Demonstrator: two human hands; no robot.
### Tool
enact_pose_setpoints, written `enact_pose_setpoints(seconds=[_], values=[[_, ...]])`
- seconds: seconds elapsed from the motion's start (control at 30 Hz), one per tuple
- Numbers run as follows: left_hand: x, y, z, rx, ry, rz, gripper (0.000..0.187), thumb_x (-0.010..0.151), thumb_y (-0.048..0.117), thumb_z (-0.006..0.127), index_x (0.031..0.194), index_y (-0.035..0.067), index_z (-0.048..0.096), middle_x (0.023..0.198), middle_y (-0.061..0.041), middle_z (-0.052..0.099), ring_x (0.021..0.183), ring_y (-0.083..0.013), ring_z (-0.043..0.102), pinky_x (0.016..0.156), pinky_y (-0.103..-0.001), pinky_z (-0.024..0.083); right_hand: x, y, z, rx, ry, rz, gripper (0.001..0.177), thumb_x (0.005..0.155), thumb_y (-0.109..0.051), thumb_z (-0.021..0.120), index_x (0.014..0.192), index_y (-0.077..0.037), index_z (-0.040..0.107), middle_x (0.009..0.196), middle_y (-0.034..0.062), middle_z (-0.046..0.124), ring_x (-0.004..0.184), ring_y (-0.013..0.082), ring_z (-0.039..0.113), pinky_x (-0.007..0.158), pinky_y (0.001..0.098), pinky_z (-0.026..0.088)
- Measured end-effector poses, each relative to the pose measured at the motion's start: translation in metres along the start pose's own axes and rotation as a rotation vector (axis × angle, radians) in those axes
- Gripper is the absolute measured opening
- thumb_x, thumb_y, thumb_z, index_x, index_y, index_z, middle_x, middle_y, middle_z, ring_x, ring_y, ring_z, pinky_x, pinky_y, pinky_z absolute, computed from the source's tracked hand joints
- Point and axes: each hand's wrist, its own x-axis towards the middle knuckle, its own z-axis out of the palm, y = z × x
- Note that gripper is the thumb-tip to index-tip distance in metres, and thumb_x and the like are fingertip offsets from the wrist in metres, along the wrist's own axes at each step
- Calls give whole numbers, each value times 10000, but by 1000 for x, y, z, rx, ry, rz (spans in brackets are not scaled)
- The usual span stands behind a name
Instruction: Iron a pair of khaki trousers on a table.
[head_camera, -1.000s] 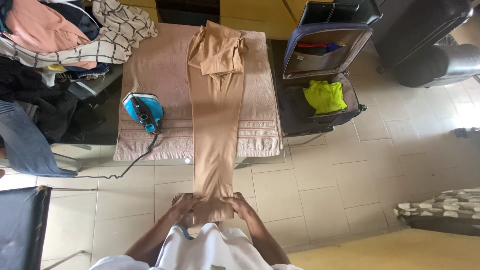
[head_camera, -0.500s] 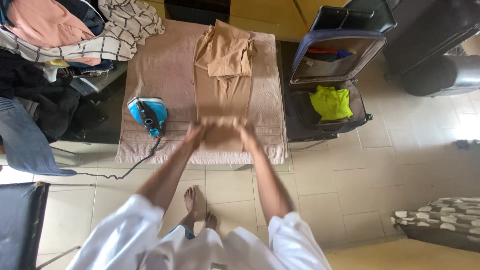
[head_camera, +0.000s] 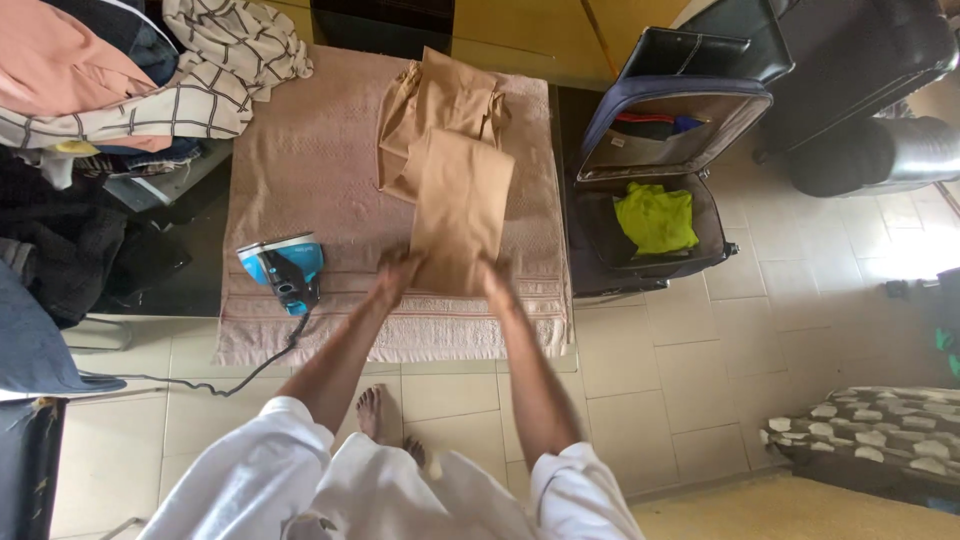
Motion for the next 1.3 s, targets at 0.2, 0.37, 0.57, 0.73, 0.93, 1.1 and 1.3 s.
enact_pose_setpoints(seconds=[0.2, 0.37, 0.57, 0.73, 0.93, 1.1, 1.3], values=[[-74, -25, -4, 191, 37, -226, 454, 865, 263, 742, 1251, 36, 667, 997, -144, 734, 752, -213, 738, 568, -331, 652, -49, 98, 18, 81, 83, 297, 166, 894, -232, 747, 956, -79, 745, 857, 3, 712, 766, 95, 626, 694, 283, 509], [-93, -48, -6, 426, 42, -107, 364, 885, 254, 679, 1183, 46, 685, 901, -172, 770, 686, -306, 748, 615, -435, 606, -92, 71, 16, -93, 102, 212, 177, 919, -166, 724, 969, 4, 719, 824, 49, 686, 658, 145, 629, 557, 328, 518], [-111, -65, -5, 599, 182, 181, 521, 841, 178, 638, 1354, 123, 568, 889, -225, 745, 750, -398, 731, 707, -517, 595, -124, 57, 20, -306, 131, 176, 330, 894, -159, 705, 1177, -8, 630, 786, 132, 702, 570, 252, 648, 457, 389, 495], [-145, -54, -3, 662, 256, 241, 700, 811, 71, 585, 1496, 131, 453, 1034, -324, 696, 819, -455, 707, 724, -553, 585, -159, 56, 20, -456, 159, -194, 655, 829, -212, 808, 1361, -31, 471, 898, 157, 727, 790, 292, 717, 654, 450, 561], [-195, -34, -11, 667, 155, -49, 598, 979, 71, 387, 1559, 215, 387, 1310, -257, 606, 846, -430, 745, 681, -547, 643, -181, 57, 21, -859, 204, -175, 712, 867, -177, 730, 1490, -6, 430, 926, 212, 745, 863, 352, 720, 780, 462, 573], [-222, -75, -32, 765, 179, 27, 423, 870, 164, 621, 1286, 204, 683, 1117, -174, 726, 1015, -364, 689, 865, -482, 544, -180, 15, 71, -665, -11, -227, 590, 916, -338, 740, 1404, -81, 530, 915, 130, 772, 826, 264, 768, 757, 399, 624], [-225, -131, -75, 644, -49, 57, 452, 796, 288, 770, 1212, 124, 704, 926, -88, 799, 895, -247, 771, 820, -406, 586, -157, -11, 186, -644, -137, -447, 754, 787, -342, 824, 1405, -44, 513, 1022, 139, 762, 991, 326, 713, 876, 448, 566]])
